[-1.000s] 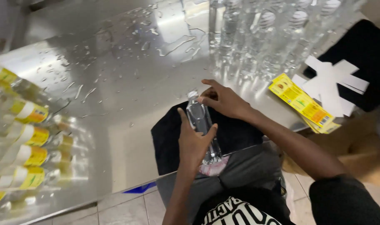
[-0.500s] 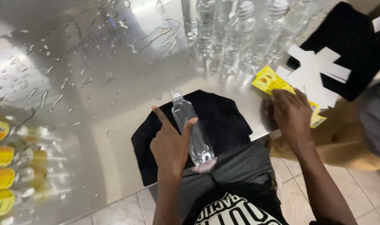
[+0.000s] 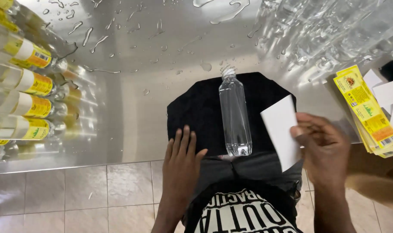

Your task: Manually peeling adhesive labels and applying them to clear plastic bottles on a production table.

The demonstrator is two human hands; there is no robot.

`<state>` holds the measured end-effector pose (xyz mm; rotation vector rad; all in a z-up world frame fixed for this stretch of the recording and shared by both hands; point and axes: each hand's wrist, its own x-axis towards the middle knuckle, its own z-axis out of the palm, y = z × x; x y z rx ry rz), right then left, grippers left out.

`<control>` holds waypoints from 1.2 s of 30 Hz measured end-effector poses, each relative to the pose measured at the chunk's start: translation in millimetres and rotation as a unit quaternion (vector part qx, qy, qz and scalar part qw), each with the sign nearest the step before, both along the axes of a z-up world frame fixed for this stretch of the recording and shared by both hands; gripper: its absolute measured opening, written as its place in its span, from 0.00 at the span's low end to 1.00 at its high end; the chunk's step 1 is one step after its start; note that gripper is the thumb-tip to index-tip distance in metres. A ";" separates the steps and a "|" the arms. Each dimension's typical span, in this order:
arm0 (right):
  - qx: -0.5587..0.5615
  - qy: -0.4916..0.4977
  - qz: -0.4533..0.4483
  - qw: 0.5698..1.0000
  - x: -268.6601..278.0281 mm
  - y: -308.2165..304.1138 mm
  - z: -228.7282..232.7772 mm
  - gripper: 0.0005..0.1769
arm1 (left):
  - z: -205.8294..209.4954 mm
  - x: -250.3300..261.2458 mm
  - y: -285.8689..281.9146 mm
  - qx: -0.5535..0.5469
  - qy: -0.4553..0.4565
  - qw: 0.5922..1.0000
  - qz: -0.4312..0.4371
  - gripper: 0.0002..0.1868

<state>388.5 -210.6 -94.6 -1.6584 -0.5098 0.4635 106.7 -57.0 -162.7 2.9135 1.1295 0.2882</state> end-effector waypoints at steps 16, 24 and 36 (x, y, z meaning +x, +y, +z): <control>0.044 -0.525 0.162 0.834 -64.6 15.4 31.4 0.19 | 104.6 56.1 -42.5 -0.428 -0.588 0.686 0.008 0.10; 0.033 -0.336 0.282 0.898 -79.4 14.3 43.3 0.22 | 92.1 53.9 -53.7 -0.479 -0.596 0.644 0.024 0.08; 0.125 0.054 0.053 0.989 -55.8 -10.9 18.8 0.08 | 79.4 46.0 -50.1 -0.481 -0.625 0.598 0.142 0.15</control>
